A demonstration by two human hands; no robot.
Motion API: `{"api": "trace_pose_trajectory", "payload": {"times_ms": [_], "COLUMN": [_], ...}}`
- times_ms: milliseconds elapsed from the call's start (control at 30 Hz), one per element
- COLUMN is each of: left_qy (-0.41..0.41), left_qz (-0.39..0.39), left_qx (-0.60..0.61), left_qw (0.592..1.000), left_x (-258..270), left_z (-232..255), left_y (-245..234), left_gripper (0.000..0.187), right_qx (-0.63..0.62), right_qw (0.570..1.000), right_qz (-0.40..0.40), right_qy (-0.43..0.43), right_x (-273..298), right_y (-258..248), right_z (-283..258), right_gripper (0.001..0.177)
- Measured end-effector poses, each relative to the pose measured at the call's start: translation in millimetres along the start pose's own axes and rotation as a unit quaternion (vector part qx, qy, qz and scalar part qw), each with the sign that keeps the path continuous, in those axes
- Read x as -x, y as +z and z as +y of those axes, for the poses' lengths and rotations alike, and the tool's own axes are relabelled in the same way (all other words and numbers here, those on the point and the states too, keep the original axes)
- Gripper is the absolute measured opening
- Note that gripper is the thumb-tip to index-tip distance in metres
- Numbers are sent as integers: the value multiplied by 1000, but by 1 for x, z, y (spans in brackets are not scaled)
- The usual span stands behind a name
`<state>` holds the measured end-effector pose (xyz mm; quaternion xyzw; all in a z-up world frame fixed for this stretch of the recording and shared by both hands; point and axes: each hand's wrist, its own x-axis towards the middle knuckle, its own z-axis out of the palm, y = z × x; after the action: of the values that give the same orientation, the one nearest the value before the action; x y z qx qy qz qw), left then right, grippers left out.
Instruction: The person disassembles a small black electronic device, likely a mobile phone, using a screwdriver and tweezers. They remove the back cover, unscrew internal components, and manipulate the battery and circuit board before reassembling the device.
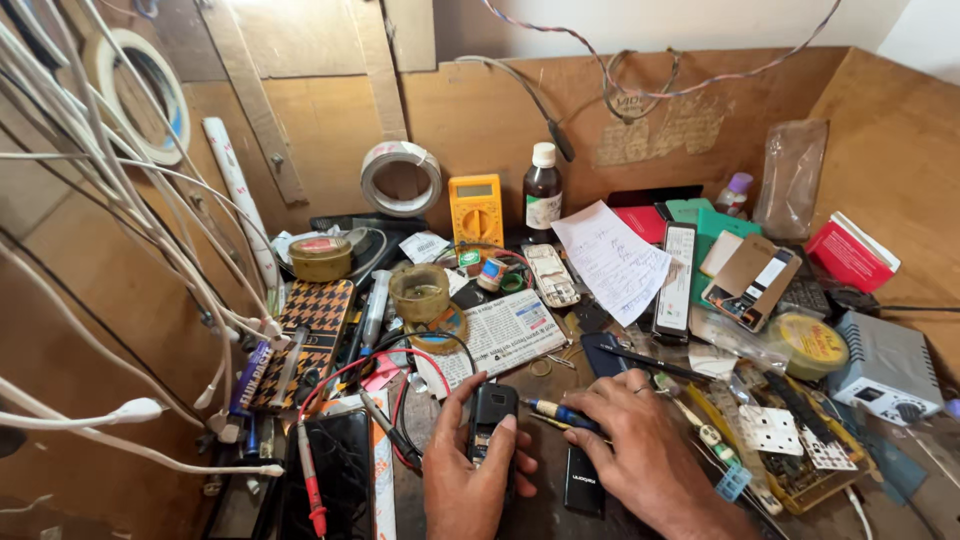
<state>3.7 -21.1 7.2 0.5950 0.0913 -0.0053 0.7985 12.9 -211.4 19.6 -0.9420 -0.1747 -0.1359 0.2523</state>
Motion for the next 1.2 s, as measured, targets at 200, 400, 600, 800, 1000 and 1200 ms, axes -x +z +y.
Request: {"api": "trace_pose_trajectory", "payload": {"times_ms": [200, 400, 600, 800, 1000, 1200], "left_qy": [-23, -33, -6, -11, 6, 58], "left_qz": [14, 26, 18, 16, 50, 50], "left_qx": [-17, -37, -25, -14, 72, 93], "left_qw": [999, 998, 1000, 1000, 996, 993], "left_x": [1, -2, 0, -3, -9, -12], "left_z": [5, 8, 5, 0, -6, -12], "left_y": [1, 6, 4, 2, -5, -16], "left_gripper": [61, 60, 61, 62, 63, 64], "right_qx": [-1, 163, 204, 130, 25, -3], "right_qw": [990, 965, 957, 979, 981, 988], "right_qz": [35, -49, -62, 67, 188, 88], "right_qy": [133, 199, 199, 143, 39, -126], "right_x": [-13, -34, -37, -28, -5, 6], "right_y": [-28, -20, -20, -28, -17, 36], "right_z": [33, 30, 24, 37, 9, -26], "right_gripper": [27, 48, 46, 25, 13, 18]}}
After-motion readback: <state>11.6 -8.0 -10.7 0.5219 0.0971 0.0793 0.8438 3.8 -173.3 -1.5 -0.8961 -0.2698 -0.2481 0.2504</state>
